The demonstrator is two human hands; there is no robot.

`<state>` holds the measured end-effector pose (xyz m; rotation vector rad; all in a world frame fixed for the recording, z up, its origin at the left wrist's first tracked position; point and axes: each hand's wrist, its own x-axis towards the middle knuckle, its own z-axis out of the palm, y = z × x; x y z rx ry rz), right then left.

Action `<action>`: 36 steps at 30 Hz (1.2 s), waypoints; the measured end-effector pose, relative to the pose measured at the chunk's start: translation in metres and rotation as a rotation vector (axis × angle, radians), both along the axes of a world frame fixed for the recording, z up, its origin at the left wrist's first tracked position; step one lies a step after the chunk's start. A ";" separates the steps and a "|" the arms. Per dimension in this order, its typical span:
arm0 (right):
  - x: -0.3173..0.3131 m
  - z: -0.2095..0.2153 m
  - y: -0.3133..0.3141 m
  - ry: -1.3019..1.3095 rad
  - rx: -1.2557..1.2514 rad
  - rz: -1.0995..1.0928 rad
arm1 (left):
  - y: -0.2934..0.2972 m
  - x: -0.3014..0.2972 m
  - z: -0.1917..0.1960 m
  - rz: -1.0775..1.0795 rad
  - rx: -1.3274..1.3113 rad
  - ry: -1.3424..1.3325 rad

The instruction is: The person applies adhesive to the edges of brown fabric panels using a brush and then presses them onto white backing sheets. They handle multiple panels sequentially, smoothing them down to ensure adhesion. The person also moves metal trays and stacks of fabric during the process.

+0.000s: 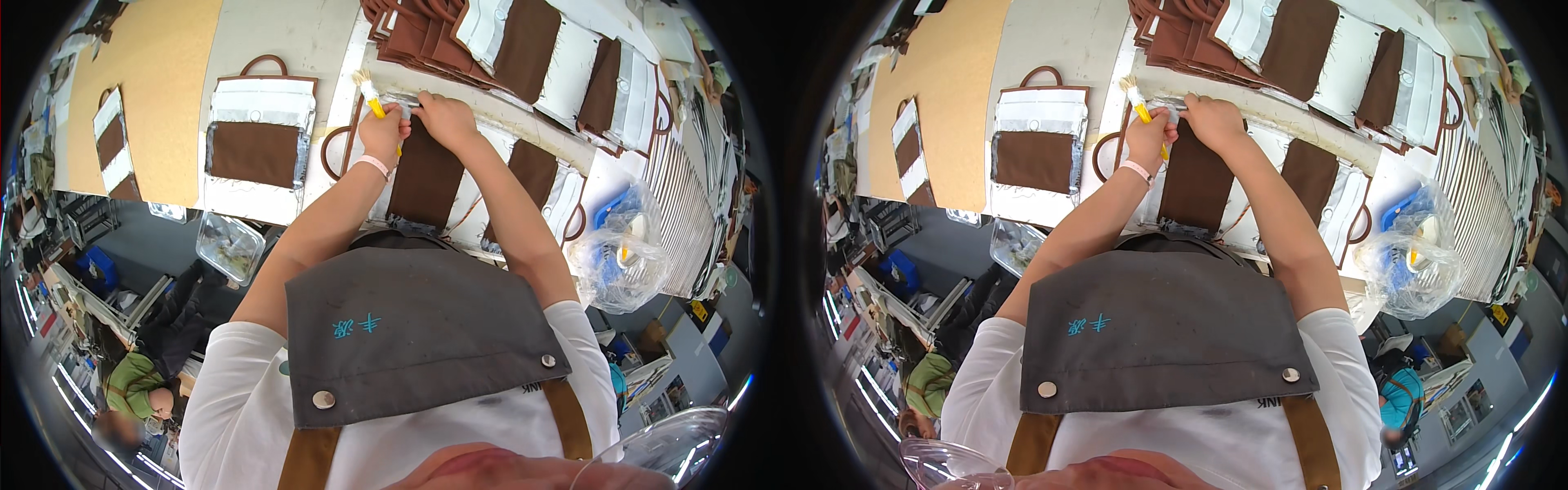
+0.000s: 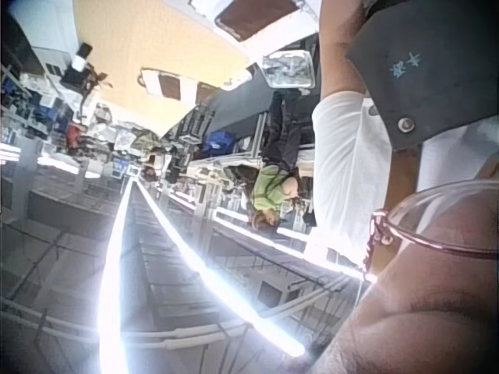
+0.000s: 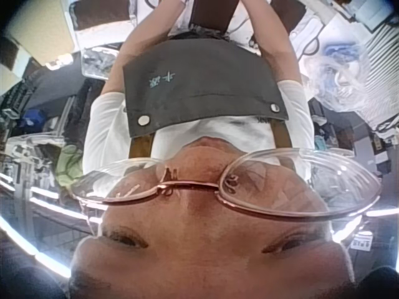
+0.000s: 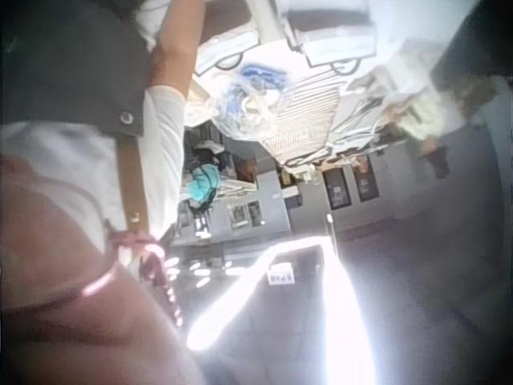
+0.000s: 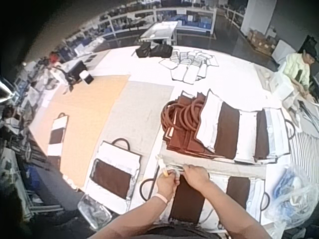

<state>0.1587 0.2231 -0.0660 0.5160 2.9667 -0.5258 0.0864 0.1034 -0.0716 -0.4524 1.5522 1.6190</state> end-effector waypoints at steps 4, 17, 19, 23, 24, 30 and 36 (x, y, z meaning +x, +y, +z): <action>-0.004 0.007 0.000 -0.046 -0.021 0.000 | 0.001 -0.002 0.003 -0.006 -0.020 -0.018; -0.002 -0.002 -0.001 0.007 -0.040 -0.041 | 0.002 -0.005 0.004 0.012 -0.035 -0.039; -0.001 -0.002 -0.002 0.016 -0.041 -0.053 | 0.003 -0.005 0.004 0.002 -0.039 -0.043; -0.004 0.003 -0.004 -0.033 -0.035 -0.061 | 0.003 -0.005 0.001 -0.014 -0.072 -0.035; -0.005 0.002 -0.005 -0.037 -0.035 -0.063 | 0.003 -0.005 0.003 -0.013 -0.073 -0.038; -0.005 -0.001 -0.005 -0.075 -0.047 -0.047 | 0.003 -0.005 0.002 -0.005 -0.058 -0.051; -0.005 0.004 -0.005 -0.080 -0.064 -0.061 | 0.003 -0.006 0.004 -0.003 -0.045 -0.058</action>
